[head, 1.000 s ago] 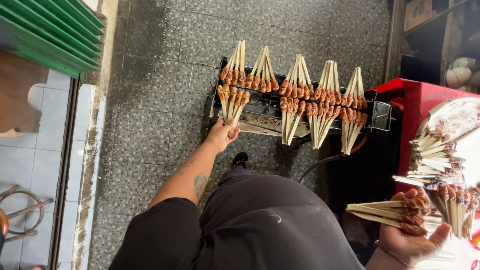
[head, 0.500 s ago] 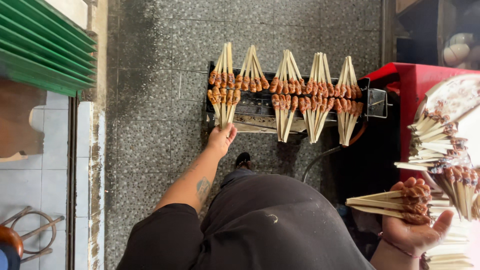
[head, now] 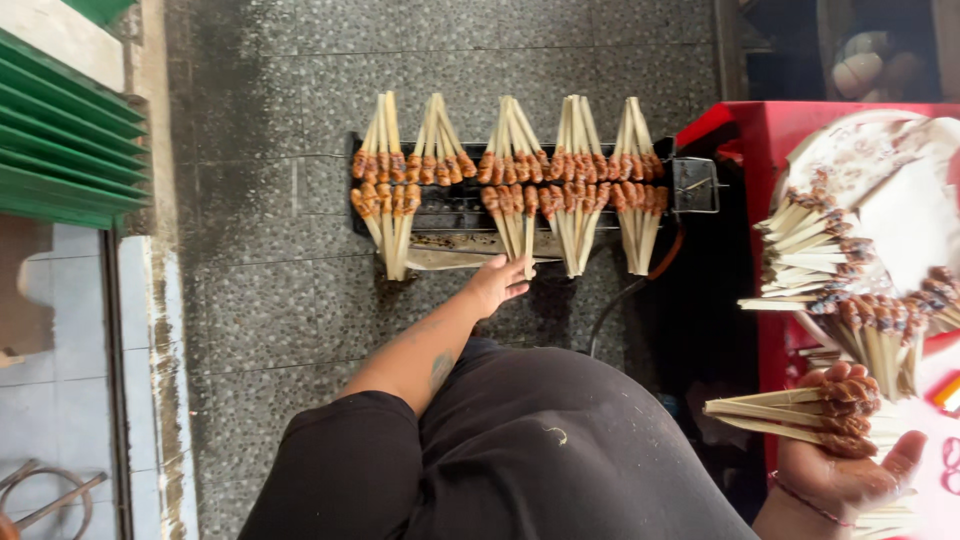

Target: The person wraps meat paste around wooden skewers to prepare sate lilit and places the prepared skewers onto a grill.

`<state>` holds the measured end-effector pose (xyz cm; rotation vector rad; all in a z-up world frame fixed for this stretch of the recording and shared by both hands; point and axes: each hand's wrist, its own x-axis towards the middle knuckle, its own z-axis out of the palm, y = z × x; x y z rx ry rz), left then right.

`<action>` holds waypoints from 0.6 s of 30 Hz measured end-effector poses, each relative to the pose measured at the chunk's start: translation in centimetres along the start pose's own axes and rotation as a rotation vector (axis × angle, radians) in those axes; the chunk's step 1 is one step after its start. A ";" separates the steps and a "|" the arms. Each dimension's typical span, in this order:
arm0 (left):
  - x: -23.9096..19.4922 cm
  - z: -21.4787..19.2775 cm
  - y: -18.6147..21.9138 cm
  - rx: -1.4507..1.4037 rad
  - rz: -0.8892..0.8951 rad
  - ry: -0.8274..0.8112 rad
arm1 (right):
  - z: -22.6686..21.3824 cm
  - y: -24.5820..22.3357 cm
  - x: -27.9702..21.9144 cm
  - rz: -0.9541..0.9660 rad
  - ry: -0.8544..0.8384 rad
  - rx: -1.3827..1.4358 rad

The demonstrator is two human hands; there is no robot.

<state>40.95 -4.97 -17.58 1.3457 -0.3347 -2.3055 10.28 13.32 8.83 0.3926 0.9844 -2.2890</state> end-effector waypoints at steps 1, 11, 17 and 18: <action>1.1 0.6 -0.2 -0.134 0.048 -0.056 | 0.4 -0.6 0.2 -0.021 0.066 0.091; 3.1 1.5 0.0 -0.569 0.068 -0.477 | 7.3 -3.3 -2.0 -0.102 0.225 -0.158; -0.3 1.1 -0.9 0.619 0.291 0.576 | 7.6 -3.4 -0.8 -0.061 0.105 -0.010; -0.1 0.2 -0.9 0.684 0.287 0.770 | 7.9 -3.0 -1.0 -0.097 0.139 0.025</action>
